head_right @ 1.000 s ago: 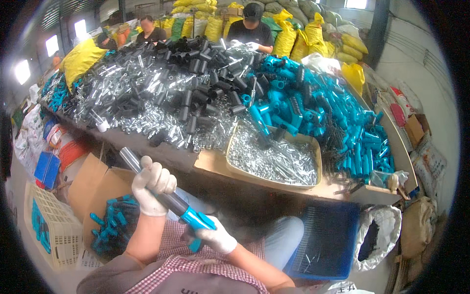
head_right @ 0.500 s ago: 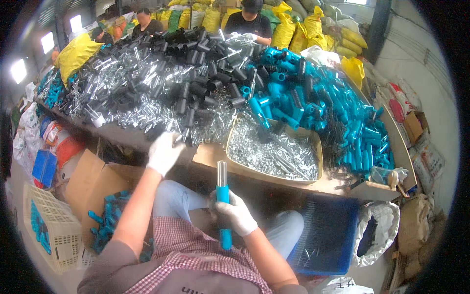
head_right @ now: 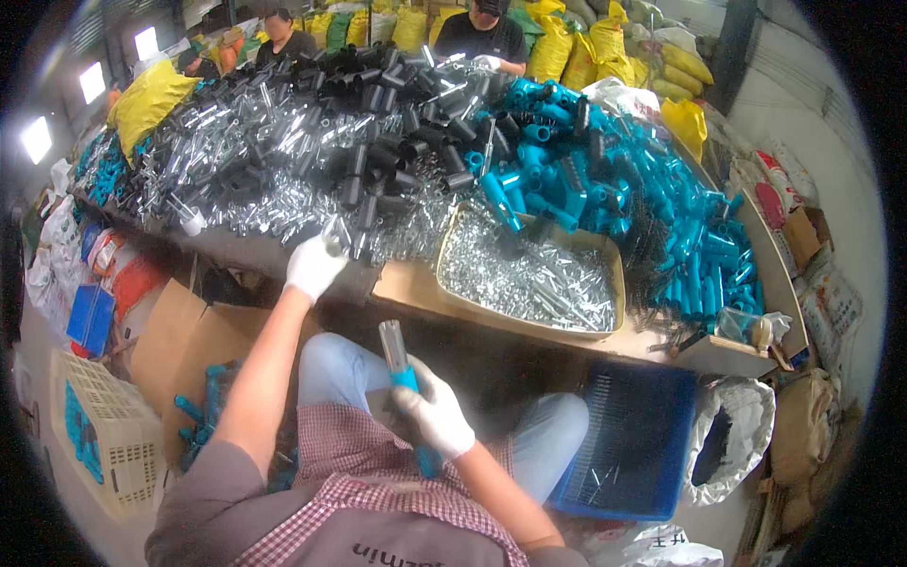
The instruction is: The person assembles tools by fitting metal rods, springs, and cylinders together by hand, inserting the assembled internal mechanisms into plastic handles, and placing the assembled tools into a cardboard box.
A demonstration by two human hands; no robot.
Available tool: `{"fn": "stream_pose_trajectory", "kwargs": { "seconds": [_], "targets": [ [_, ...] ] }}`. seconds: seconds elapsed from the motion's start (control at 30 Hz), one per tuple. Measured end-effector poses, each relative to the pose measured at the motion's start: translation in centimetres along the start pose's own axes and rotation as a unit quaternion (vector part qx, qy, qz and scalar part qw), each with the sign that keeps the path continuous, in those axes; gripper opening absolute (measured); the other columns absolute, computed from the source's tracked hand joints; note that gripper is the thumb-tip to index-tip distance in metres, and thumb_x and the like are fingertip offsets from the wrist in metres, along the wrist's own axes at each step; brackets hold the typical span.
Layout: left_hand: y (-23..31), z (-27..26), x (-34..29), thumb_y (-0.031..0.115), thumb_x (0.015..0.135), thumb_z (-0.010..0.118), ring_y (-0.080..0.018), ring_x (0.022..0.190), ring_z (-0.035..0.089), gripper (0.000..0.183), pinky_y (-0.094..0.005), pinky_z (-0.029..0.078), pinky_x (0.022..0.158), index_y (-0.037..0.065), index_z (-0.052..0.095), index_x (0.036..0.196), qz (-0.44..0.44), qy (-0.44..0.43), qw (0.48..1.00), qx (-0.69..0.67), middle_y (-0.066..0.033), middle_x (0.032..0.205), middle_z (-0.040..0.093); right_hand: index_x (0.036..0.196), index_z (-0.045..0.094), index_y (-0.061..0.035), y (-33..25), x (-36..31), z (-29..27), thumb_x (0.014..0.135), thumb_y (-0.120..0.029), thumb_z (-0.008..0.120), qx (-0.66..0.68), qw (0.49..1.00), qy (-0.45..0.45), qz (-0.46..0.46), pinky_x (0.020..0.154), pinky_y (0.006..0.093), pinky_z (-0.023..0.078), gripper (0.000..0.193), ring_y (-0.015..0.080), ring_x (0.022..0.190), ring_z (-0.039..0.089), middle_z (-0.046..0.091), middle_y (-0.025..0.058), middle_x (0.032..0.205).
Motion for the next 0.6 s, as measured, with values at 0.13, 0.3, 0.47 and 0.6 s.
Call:
{"fn": "stream_pose_trajectory", "kwargs": {
  "seconds": [0.13,0.3,0.47,0.6],
  "targets": [
    [-2.0,2.6,-8.2,0.018,0.087,0.067,-0.0159,0.067,0.062,0.040,-0.0269,0.052,0.056,-0.002,0.060,0.121,-0.135,-0.092,0.790,-0.591,-0.0091,0.089,0.065,0.142,0.045,-0.0036,0.0,-0.9,-1.2,0.087,-0.026,0.068,-0.130,0.989,0.062,-0.037,0.099,0.0361,0.046,0.064,0.0264,0.113,0.061,0.062,0.0166,0.125],
    [5.9,0.4,-16.4,0.015,0.093,0.064,-0.0164,0.089,0.065,0.033,-0.0274,0.051,0.081,-0.003,0.057,0.121,-0.103,-0.177,0.798,-0.566,-0.0080,0.100,0.068,0.133,0.056,-0.0114,-0.6,-1.0,-0.3,0.081,-0.021,0.069,-0.393,0.915,0.067,-0.059,0.090,0.0418,0.052,0.054,0.0383,0.106,0.064,0.066,0.0222,0.114],
    [4.5,1.7,-17.5,0.007,0.090,0.069,-0.0114,0.095,0.059,0.029,-0.0262,0.048,0.086,-0.001,0.056,0.115,-0.086,-0.153,0.805,-0.567,-0.0040,0.102,0.062,0.131,0.056,-0.0111,-1.2,-1.7,0.7,0.079,-0.023,0.070,-0.495,0.861,0.082,-0.082,0.082,0.0438,0.053,0.055,0.0376,0.095,0.066,0.067,0.0215,0.102],
    [4.3,3.1,-18.7,0.006,0.089,0.068,-0.0146,0.097,0.062,0.031,-0.0287,0.052,0.085,-0.001,0.054,0.116,-0.140,-0.145,0.708,-0.676,-0.0060,0.106,0.063,0.129,0.058,-0.0096,-1.5,-2.0,0.4,0.078,-0.020,0.072,-0.458,0.882,0.092,-0.060,0.083,0.0405,0.053,0.053,0.0364,0.096,0.067,0.068,0.0204,0.104]
  ]
}}
Point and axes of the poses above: each hand's wrist, its own x-axis towards the middle knuckle, its own z-axis out of the palm, y = z × x, the point moved 7 cm from there along x, towards the middle knuckle
